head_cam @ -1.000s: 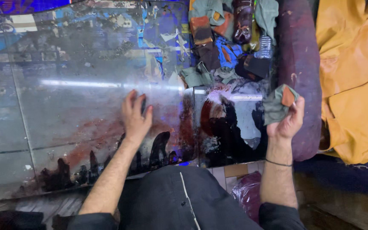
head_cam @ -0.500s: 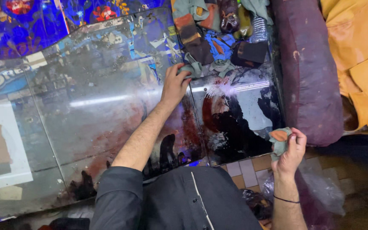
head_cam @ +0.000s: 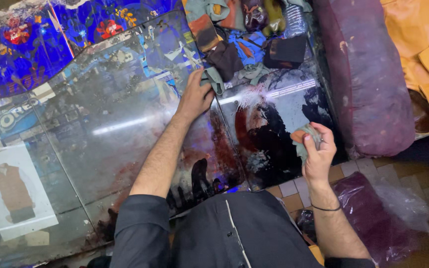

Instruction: The person folds a beige jacket and places it aside, then pours liquid from a dark bottle onto a glass surface and wipes it with a cloth. The person then uses a water bottle to pour water onto the same surface and continues wiping with the cloth.

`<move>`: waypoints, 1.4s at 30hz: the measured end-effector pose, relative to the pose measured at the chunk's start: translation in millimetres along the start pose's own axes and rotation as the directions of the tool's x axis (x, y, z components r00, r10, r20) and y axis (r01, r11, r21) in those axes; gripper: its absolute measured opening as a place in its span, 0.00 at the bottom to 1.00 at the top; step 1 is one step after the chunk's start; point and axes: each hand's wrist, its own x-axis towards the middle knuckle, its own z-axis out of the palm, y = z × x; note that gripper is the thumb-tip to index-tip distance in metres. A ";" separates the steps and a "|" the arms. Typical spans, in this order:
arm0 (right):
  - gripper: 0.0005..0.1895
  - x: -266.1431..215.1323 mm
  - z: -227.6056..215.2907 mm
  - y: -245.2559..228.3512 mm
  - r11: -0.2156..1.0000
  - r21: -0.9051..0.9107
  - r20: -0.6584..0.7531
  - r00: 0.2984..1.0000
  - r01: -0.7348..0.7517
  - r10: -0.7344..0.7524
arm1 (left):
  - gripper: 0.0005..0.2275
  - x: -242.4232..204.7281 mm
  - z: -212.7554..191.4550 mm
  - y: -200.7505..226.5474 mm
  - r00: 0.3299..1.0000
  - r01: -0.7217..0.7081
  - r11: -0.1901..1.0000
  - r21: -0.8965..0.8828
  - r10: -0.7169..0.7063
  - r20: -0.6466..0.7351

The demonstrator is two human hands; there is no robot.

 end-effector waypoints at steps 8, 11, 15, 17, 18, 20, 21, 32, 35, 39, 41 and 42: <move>0.16 23.7 55.8 15.9 1.000 0.005 0.140 0.990 -0.018 0.017 | 0.03 24.2 8.1 -18.3 0.998 0.057 0.998 0.042 -0.058 0.038; 0.16 35.2 79.9 17.6 0.999 -0.035 0.196 0.980 0.029 -0.022 | 0.11 15.6 2.7 0.0 0.979 0.100 0.995 -0.028 -0.104 -0.178; 0.13 39.3 113.0 4.5 0.950 -0.219 0.242 0.955 0.223 -0.168 | 0.20 -27.0 2.6 67.1 0.822 0.370 0.910 -0.187 -0.415 -0.390; 0.14 43.5 129.6 -5.4 0.880 -0.306 0.381 0.894 0.363 -0.236 | 0.24 -52.3 7.2 100.4 0.797 0.300 0.660 -0.689 -0.571 -0.199; 0.16 47.7 137.6 -10.0 0.814 -0.309 0.522 0.803 0.492 -0.287 | 0.26 -63.8 9.4 111.8 0.796 0.217 0.309 -0.926 -0.605 -0.016; 0.21 64.0 151.5 -16.5 0.651 -0.246 0.768 0.554 0.718 -0.322 | 0.23 -79.6 8.4 116.7 0.724 0.204 -0.067 -0.977 -0.662 0.197; 0.20 75.5 162.3 -16.2 0.660 -0.278 0.700 0.617 0.698 -0.358 | 0.23 -85.0 7.1 115.4 0.687 0.179 -0.255 -0.950 -0.659 0.306; 0.35 174.0 236.2 25.3 0.466 -0.763 0.489 0.872 0.449 -0.041 | 0.21 43.3 -25.9 -62.6 0.737 0.367 0.556 -0.746 -0.663 -0.132; 0.40 168.0 230.5 36.2 0.474 -0.744 0.517 0.855 0.470 -0.036 | 0.23 88.3 -31.9 -96.6 0.707 0.500 0.644 -0.579 -0.690 -0.158; 0.31 174.6 225.3 50.0 0.457 -0.730 0.529 0.843 0.509 -0.093 | 0.35 135.9 -37.6 -107.8 0.832 0.246 0.953 -0.177 -0.302 -0.465; 0.26 176.0 220.8 55.4 0.507 -0.689 0.511 0.843 0.517 -0.165 | 0.32 129.6 -32.2 -82.4 0.844 0.342 0.938 -0.051 -0.331 -0.422; 0.23 178.2 218.7 55.7 0.528 -0.669 0.497 0.843 0.523 -0.206 | 0.31 121.8 -26.8 -62.5 0.850 0.376 0.926 0.012 -0.340 -0.402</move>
